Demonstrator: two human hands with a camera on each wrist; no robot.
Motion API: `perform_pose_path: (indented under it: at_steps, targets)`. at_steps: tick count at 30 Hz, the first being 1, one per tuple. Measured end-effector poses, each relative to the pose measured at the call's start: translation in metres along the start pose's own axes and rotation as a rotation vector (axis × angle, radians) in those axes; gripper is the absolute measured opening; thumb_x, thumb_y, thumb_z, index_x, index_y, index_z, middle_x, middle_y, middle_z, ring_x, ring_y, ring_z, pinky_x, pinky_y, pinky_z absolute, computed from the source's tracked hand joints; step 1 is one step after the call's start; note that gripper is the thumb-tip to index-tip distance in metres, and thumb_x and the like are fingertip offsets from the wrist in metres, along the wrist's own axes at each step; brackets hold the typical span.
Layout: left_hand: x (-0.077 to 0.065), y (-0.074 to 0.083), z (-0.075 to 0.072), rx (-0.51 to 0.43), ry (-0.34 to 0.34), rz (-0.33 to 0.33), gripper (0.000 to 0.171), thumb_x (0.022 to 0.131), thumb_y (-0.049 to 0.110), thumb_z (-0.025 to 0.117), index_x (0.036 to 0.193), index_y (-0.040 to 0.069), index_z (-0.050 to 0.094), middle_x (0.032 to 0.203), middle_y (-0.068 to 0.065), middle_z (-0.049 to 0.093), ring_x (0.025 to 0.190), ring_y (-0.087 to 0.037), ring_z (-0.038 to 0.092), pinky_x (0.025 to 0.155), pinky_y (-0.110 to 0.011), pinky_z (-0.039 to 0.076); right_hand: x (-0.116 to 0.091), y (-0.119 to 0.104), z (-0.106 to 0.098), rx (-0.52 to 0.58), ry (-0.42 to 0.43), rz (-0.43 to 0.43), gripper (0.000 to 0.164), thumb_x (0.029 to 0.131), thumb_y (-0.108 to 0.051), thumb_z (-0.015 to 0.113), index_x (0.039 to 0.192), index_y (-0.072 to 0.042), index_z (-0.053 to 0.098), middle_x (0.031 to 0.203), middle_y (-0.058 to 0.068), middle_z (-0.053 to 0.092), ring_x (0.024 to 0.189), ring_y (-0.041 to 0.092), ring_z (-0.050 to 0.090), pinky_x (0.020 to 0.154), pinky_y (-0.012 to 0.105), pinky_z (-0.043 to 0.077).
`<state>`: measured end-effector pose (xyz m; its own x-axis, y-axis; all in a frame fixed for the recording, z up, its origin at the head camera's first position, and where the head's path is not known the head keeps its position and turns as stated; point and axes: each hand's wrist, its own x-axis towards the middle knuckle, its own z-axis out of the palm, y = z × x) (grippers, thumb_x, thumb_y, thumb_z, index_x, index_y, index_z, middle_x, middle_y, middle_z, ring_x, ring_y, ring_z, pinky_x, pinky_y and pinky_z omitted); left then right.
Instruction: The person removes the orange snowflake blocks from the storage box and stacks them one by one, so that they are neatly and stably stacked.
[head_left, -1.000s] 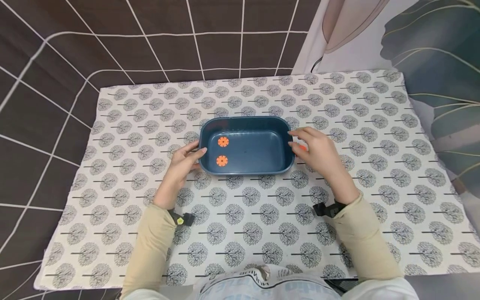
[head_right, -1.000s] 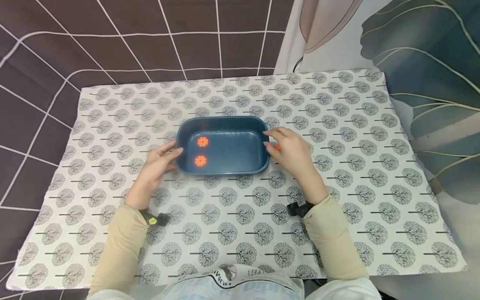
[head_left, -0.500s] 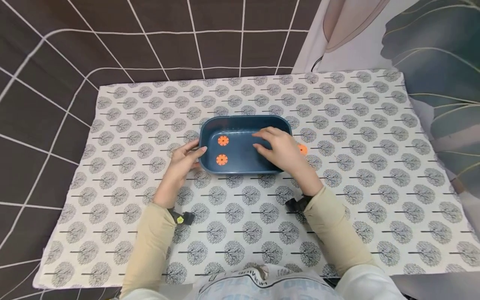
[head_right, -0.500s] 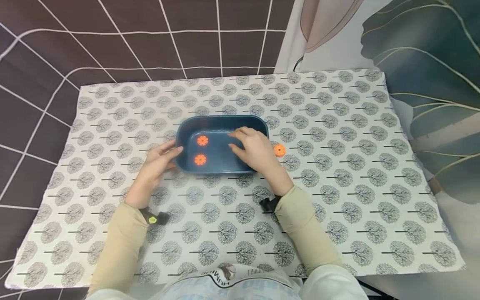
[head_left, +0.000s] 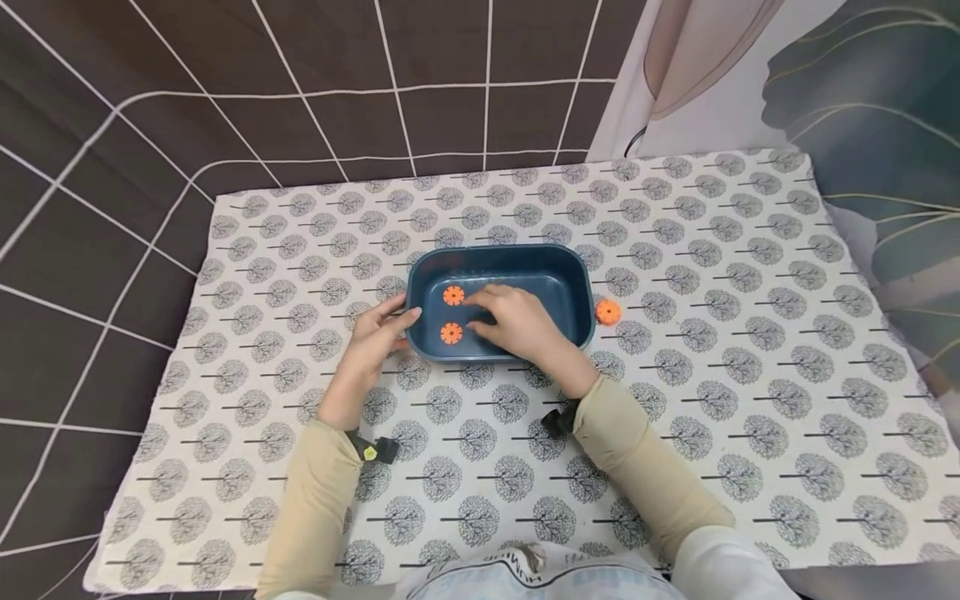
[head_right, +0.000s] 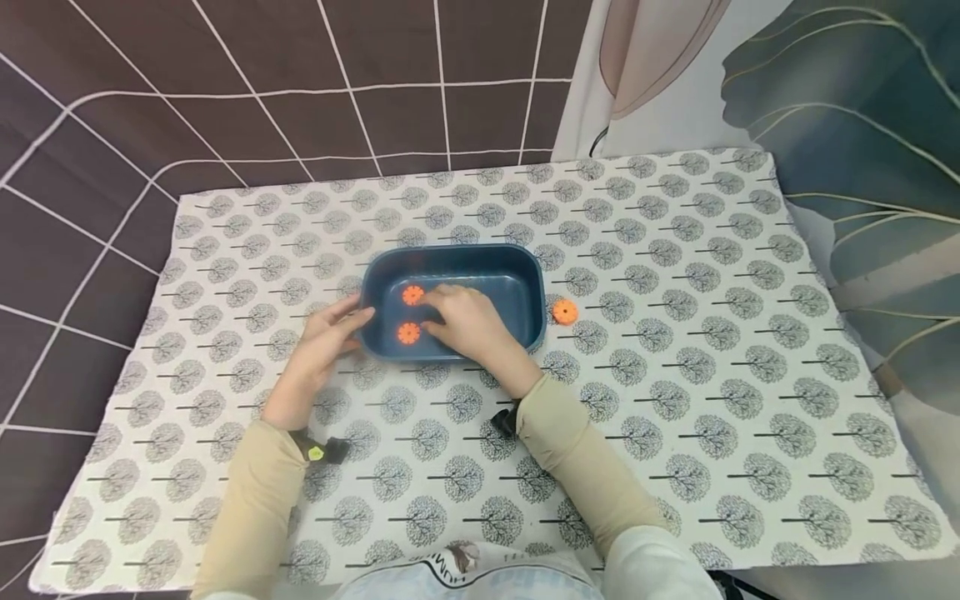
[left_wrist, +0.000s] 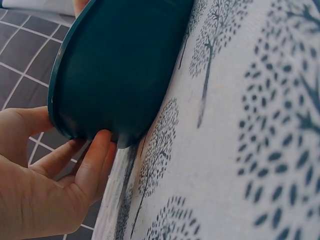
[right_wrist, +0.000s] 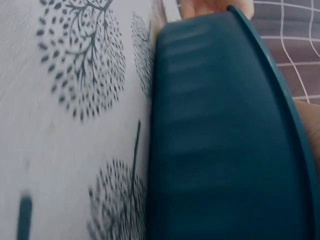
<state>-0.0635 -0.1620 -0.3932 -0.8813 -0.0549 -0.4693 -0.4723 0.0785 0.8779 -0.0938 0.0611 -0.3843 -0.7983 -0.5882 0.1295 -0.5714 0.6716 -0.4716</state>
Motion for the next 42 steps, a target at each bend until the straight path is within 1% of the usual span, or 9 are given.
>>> perform_pose_path:
  at_steps: [5, 11, 16, 21, 25, 29, 36, 39, 42]
  targets:
    - [0.001, -0.001, -0.001, 0.0, -0.009, 0.001, 0.054, 0.089, 0.021, 0.063, 0.14, 0.017, 0.044, 0.131, -0.008, 0.052, 0.103, -0.019, 0.059, 0.079, -0.025, 0.054, 0.009, -0.008, 0.009, 0.013, -0.077, 0.019, 0.04, 0.08, -0.024, 0.074, 0.117, -0.012, 0.065, 0.112, 0.006, 0.064, 0.101, 0.021, 0.061, 0.086, 0.036, 0.052]
    - [0.0, -0.001, -0.002, -0.002, -0.019, 0.01, 0.055, 0.09, 0.021, 0.063, 0.14, 0.017, 0.043, 0.134, -0.008, 0.05, 0.102, -0.018, 0.059, 0.079, -0.025, 0.054, 0.02, -0.017, 0.015, 0.0, -0.194, 0.032, 0.043, 0.079, -0.024, 0.076, 0.118, -0.012, 0.064, 0.124, 0.008, 0.06, 0.115, 0.023, 0.055, 0.098, 0.038, 0.046]
    - [-0.001, -0.001, -0.001, -0.012, -0.017, 0.01, 0.054, 0.09, 0.019, 0.062, 0.14, 0.015, 0.043, 0.132, -0.01, 0.051, 0.094, -0.015, 0.061, 0.077, -0.025, 0.055, 0.026, -0.02, 0.02, -0.007, -0.267, 0.041, 0.045, 0.078, -0.025, 0.076, 0.119, -0.012, 0.064, 0.124, 0.008, 0.059, 0.114, 0.023, 0.056, 0.096, 0.038, 0.047]
    - [-0.001, -0.001, -0.002, 0.0, -0.018, -0.002, 0.055, 0.09, 0.021, 0.062, 0.14, 0.016, 0.043, 0.133, -0.01, 0.05, 0.094, -0.015, 0.061, 0.078, -0.025, 0.055, 0.03, -0.021, 0.027, -0.005, -0.297, 0.049, 0.045, 0.08, -0.025, 0.075, 0.121, -0.011, 0.063, 0.127, 0.01, 0.057, 0.114, 0.024, 0.055, 0.096, 0.037, 0.047]
    - [-0.001, 0.0, -0.003, 0.01, -0.026, 0.001, 0.056, 0.089, 0.024, 0.063, 0.141, 0.016, 0.042, 0.136, -0.009, 0.049, 0.098, -0.017, 0.061, 0.08, -0.026, 0.055, 0.033, -0.021, 0.027, 0.052, -0.32, 0.085, 0.044, 0.081, -0.02, 0.074, 0.122, -0.009, 0.062, 0.127, 0.013, 0.054, 0.111, 0.025, 0.056, 0.095, 0.036, 0.048]
    - [0.001, 0.001, -0.003, 0.005, -0.019, 0.014, 0.055, 0.089, 0.022, 0.063, 0.14, 0.015, 0.043, 0.135, -0.009, 0.05, 0.095, -0.014, 0.06, 0.079, -0.025, 0.055, 0.037, -0.021, 0.027, 0.091, -0.32, 0.125, 0.039, 0.081, -0.019, 0.074, 0.116, -0.007, 0.064, 0.121, 0.012, 0.055, 0.105, 0.023, 0.057, 0.091, 0.033, 0.049]
    - [0.0, 0.003, -0.002, -0.019, -0.014, 0.023, 0.054, 0.09, 0.018, 0.062, 0.14, 0.013, 0.043, 0.131, -0.011, 0.051, 0.087, -0.011, 0.06, 0.077, -0.024, 0.055, 0.041, -0.02, 0.026, 0.079, -0.327, 0.17, 0.035, 0.078, -0.024, 0.076, 0.107, -0.006, 0.067, 0.113, 0.011, 0.056, 0.097, 0.022, 0.056, 0.084, 0.033, 0.05]
    - [0.0, 0.002, -0.002, -0.021, -0.013, 0.019, 0.054, 0.089, 0.018, 0.063, 0.139, 0.013, 0.044, 0.13, -0.012, 0.052, 0.087, -0.011, 0.06, 0.076, -0.024, 0.055, 0.04, -0.02, 0.027, 0.089, -0.338, 0.201, 0.036, 0.078, -0.025, 0.077, 0.107, -0.006, 0.067, 0.113, 0.01, 0.055, 0.095, 0.022, 0.056, 0.083, 0.033, 0.05]
    - [0.0, 0.001, -0.001, -0.023, -0.016, 0.016, 0.053, 0.09, 0.018, 0.062, 0.14, 0.013, 0.043, 0.129, -0.012, 0.052, 0.088, -0.011, 0.061, 0.076, -0.023, 0.056, 0.038, -0.02, 0.027, 0.097, -0.344, 0.199, 0.037, 0.079, -0.024, 0.076, 0.11, -0.006, 0.066, 0.116, 0.01, 0.056, 0.097, 0.022, 0.056, 0.085, 0.033, 0.049]
